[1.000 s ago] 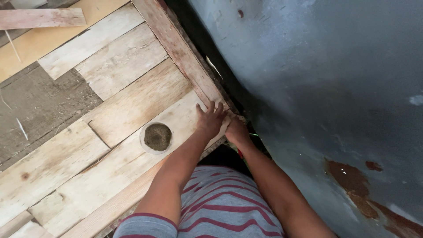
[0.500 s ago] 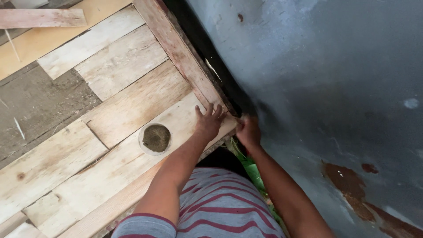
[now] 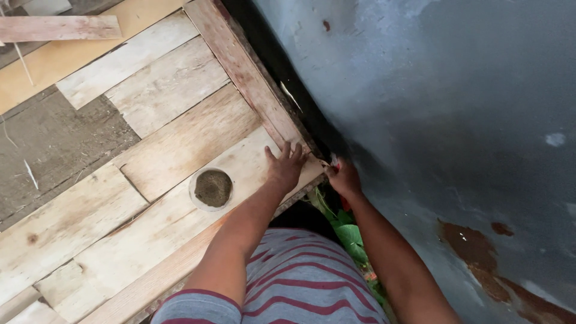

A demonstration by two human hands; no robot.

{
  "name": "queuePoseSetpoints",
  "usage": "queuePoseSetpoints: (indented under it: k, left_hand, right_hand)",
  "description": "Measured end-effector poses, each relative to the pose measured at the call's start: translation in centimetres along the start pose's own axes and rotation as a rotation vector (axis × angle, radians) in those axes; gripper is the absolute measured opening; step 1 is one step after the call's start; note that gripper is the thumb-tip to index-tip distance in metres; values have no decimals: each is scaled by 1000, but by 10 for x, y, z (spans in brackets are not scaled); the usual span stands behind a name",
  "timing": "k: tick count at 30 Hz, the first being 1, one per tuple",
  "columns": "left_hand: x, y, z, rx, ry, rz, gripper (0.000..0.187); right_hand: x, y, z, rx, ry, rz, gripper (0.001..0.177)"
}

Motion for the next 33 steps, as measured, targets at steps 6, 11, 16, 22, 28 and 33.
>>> queuePoseSetpoints:
  k: [6, 11, 16, 22, 28, 33]
  left_hand:
    - [-12, 9, -8, 11, 91, 6, 54]
    - [-14, 14, -9, 8, 94, -38, 53]
    - [-3, 5, -10, -5, 84, -143, 51]
    - [-2, -37, -16, -20, 7, 94, 65]
    - [-1, -49, -29, -50, -150, 104, 59]
    - [-13, -45, -6, 46, -574, 23, 50]
  right_hand:
    - [10, -5, 6, -89, -42, 30, 39]
    - [18, 21, -29, -189, -172, -60, 29]
    - [36, 9, 0, 107, -82, -213, 34]
    - [5, -19, 17, -220, 356, -35, 33]
    - [-24, -41, 9, -257, 590, 2, 33]
    - [-75, -23, -6, -262, 1068, 57, 19]
Point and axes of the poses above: each hand's wrist, its own y-axis towards the middle knuckle, its own x-axis out of the back of the hand, z = x × y, the point moved 10 cm from there along y, towards the middle knuckle, and after that the axes turned 6 degrees about z, right-handed, at the moved point
